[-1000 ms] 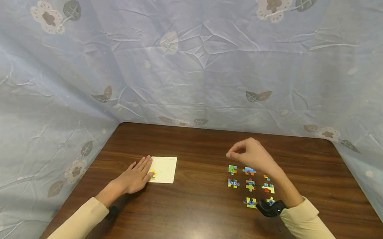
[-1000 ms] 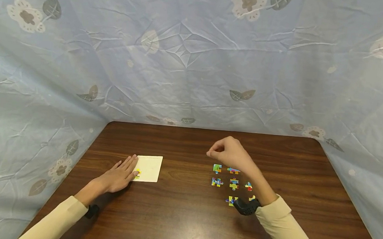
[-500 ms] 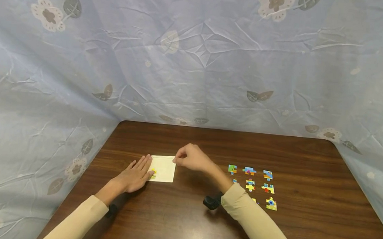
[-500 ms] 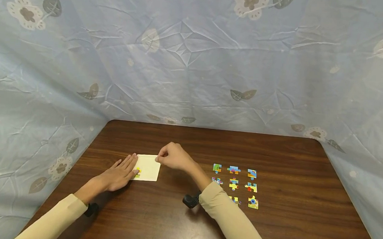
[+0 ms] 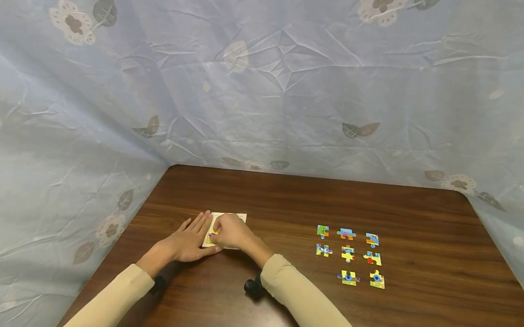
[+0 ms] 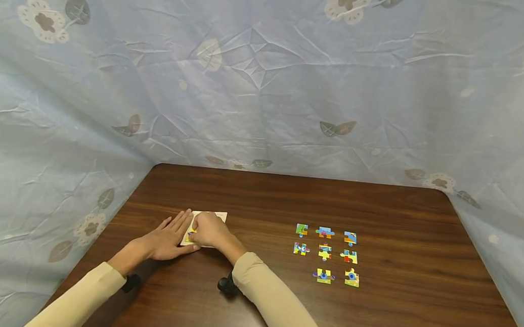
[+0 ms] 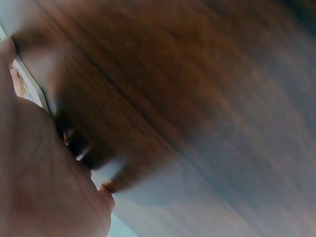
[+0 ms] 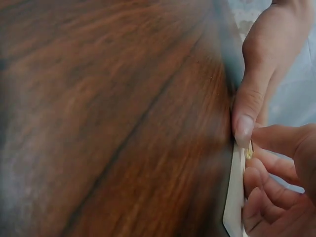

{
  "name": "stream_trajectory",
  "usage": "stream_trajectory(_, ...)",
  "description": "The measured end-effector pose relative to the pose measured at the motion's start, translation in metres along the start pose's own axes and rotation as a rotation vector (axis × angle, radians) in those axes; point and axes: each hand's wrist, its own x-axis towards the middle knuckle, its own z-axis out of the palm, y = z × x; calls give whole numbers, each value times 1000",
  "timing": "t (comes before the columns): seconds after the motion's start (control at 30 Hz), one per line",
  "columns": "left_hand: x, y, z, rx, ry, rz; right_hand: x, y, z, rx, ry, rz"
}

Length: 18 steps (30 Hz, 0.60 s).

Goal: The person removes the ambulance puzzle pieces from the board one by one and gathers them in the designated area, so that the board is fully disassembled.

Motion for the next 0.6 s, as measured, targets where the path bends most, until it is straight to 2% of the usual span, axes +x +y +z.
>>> stream_trajectory(0.13, 0, 2, 0, 10, -11, -5, -1, -1, 3, -11, 5, 29)
stream_trajectory(0.3, -1, 0, 3, -26, -30, -1, -4, 0, 10, 11, 17, 57)
stream_trajectory(0.47, 3, -5, 6, -56, -14, 6, -3, 0, 9, -17, 24, 52)
stream_trajectory(0.6, 5, -6, 7, -68, 3, 10, -2, 0, 7, -7, 16, 82)
